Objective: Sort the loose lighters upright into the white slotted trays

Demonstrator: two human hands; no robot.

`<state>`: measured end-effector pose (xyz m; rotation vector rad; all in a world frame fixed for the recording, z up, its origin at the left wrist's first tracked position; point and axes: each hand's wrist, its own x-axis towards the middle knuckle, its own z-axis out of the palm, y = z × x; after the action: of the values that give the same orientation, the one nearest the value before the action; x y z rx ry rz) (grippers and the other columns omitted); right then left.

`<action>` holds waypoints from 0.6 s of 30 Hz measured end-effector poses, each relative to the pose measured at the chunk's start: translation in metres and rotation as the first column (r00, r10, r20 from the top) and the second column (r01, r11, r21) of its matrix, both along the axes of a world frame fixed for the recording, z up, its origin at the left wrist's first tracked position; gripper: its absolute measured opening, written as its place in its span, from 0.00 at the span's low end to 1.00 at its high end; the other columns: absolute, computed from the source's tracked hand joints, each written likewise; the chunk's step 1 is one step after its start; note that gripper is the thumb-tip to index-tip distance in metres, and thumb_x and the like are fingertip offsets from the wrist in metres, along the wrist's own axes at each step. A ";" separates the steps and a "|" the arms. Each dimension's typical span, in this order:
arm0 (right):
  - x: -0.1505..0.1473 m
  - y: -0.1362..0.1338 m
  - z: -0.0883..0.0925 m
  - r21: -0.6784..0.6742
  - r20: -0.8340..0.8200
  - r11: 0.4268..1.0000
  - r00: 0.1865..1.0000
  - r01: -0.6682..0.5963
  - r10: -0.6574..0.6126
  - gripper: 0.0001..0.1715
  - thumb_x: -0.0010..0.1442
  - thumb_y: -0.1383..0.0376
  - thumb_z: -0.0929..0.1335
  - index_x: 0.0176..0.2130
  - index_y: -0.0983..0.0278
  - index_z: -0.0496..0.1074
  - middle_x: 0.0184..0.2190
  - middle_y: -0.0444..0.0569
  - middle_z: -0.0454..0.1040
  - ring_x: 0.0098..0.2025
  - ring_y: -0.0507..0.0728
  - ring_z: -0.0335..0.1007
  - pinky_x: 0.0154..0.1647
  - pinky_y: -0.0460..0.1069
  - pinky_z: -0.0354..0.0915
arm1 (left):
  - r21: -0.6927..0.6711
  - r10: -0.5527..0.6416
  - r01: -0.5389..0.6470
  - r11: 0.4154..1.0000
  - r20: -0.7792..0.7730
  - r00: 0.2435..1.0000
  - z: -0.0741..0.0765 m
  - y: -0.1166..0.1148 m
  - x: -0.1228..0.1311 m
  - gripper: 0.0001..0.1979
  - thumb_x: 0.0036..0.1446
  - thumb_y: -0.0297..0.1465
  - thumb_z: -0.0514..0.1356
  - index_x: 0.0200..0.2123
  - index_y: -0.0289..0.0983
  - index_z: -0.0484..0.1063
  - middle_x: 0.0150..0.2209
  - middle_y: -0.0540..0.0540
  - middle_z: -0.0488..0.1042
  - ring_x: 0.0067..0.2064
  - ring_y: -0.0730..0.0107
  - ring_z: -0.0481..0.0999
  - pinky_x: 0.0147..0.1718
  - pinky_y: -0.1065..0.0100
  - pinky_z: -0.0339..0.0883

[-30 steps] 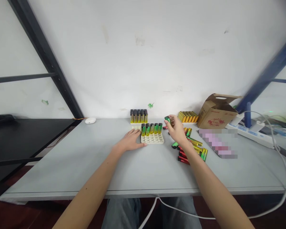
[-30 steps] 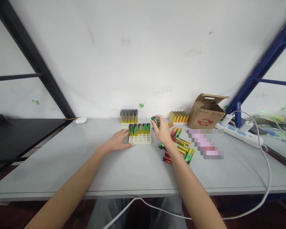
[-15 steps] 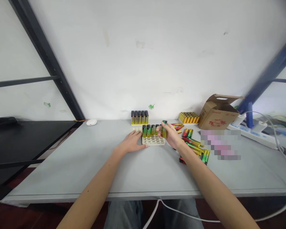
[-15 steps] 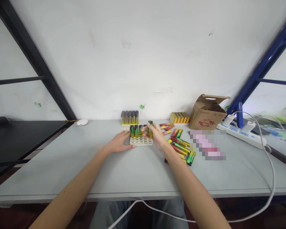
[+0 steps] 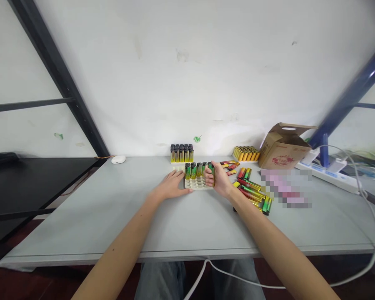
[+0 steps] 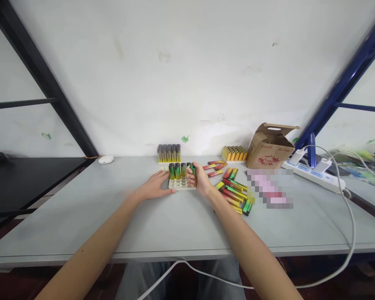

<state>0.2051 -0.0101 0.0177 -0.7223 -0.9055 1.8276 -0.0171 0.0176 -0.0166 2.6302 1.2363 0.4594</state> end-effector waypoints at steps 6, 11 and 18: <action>0.000 -0.005 0.004 0.009 -0.081 0.998 0.995 0.062 -0.061 0.22 0.61 0.50 0.59 0.24 0.59 0.50 0.17 0.35 0.42 0.18 0.48 0.32 0.15 0.43 0.41 | 0.002 0.006 -0.006 1.000 0.004 1.000 0.000 0.001 0.000 0.36 0.55 0.57 0.56 0.62 0.45 0.62 0.62 0.44 0.65 0.65 0.47 0.59 0.62 0.52 0.54; 0.000 -0.006 0.006 0.020 -0.088 0.997 0.993 0.077 -0.075 0.21 0.59 0.51 0.60 0.24 0.59 0.49 0.17 0.35 0.43 0.17 0.48 0.32 0.14 0.43 0.41 | 0.003 0.015 -0.015 1.000 -0.001 1.000 0.000 0.000 0.000 0.37 0.55 0.57 0.56 0.62 0.45 0.61 0.62 0.44 0.65 0.65 0.48 0.60 0.62 0.52 0.54; 0.002 -0.005 0.005 0.031 -0.114 0.993 0.988 0.111 -0.107 0.19 0.58 0.53 0.59 0.23 0.59 0.49 0.17 0.36 0.42 0.17 0.48 0.33 0.14 0.43 0.43 | 0.010 0.017 -0.017 1.000 -0.002 1.000 -0.002 0.002 0.000 0.36 0.55 0.57 0.57 0.62 0.46 0.62 0.62 0.44 0.66 0.65 0.48 0.60 0.62 0.53 0.55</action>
<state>0.2068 -0.0149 0.0225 -0.6273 -0.8087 1.7323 -0.0174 0.0194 -0.0186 2.6314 1.2613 0.4671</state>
